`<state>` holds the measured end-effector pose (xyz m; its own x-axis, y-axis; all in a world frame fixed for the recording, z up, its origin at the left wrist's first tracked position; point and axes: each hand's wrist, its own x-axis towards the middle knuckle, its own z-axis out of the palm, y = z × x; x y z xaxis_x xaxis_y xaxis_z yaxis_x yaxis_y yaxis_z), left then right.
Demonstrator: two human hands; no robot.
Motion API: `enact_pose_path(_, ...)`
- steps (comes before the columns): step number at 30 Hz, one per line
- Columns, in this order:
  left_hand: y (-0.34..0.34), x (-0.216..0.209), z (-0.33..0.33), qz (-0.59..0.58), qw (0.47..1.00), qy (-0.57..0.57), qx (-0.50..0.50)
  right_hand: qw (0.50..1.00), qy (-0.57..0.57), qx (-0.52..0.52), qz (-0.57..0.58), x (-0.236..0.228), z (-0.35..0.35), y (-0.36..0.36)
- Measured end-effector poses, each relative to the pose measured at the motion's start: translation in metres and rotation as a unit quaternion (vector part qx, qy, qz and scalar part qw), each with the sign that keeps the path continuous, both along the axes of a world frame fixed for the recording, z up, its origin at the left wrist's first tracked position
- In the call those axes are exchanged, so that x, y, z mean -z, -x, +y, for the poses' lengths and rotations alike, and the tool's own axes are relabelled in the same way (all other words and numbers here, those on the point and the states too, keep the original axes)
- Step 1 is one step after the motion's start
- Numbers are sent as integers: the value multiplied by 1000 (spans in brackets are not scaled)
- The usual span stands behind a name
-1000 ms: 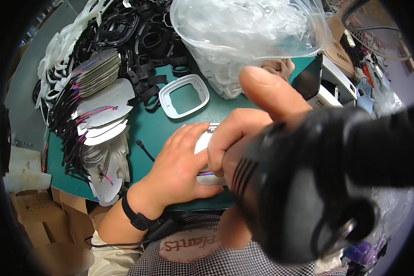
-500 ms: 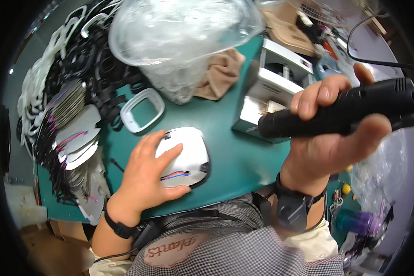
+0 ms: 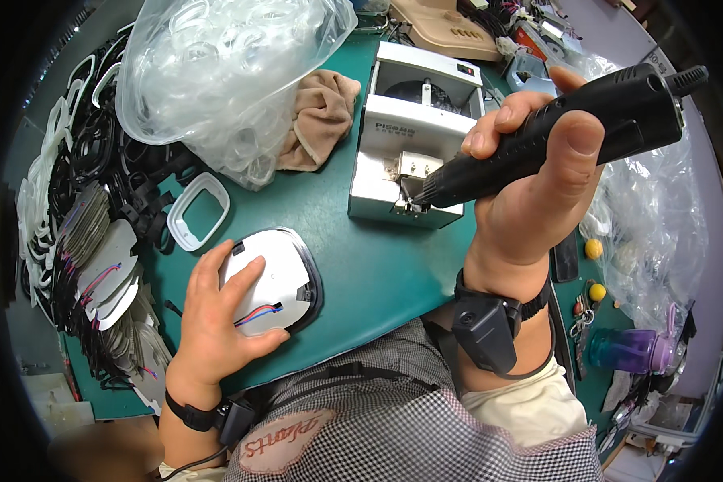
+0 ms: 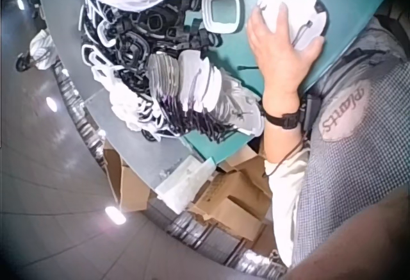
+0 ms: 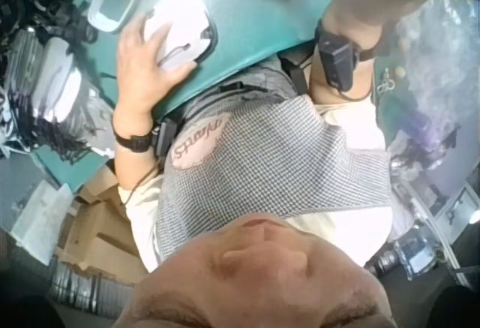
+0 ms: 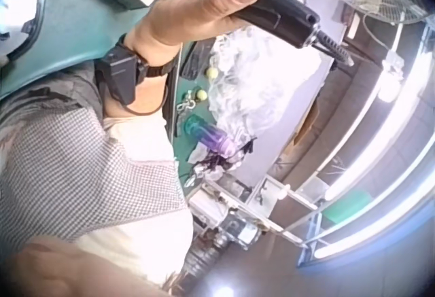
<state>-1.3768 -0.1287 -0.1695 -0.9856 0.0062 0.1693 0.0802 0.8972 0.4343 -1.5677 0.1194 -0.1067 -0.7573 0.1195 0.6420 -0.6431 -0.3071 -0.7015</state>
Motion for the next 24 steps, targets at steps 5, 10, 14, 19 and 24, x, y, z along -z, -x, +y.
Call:
enact_pose_path(5, -2, 0, -2, -6, 1000, 4, -2, 1000, -2, -5, -4, 3, -1, 3)
enact_pose_path(10, -4, 1, -8, -6, 1000, 7, -4, 998, -12, -47, -35, 3, -9, -2)
enact_pose_path(14, -10, 6, -12, -7, 1000, 13, 10, 991, -12, -120, -56, 6, -7, -10)
enact_pose_path(19, -17, -3, -25, -11, 998, -55, -19, 983, 5, -179, -29, 0, -7, -19)
enact_pose_path(24, -25, 5, -29, -18, 997, -65, -30, 977, 29, -210, -25, -1, -34, -31)
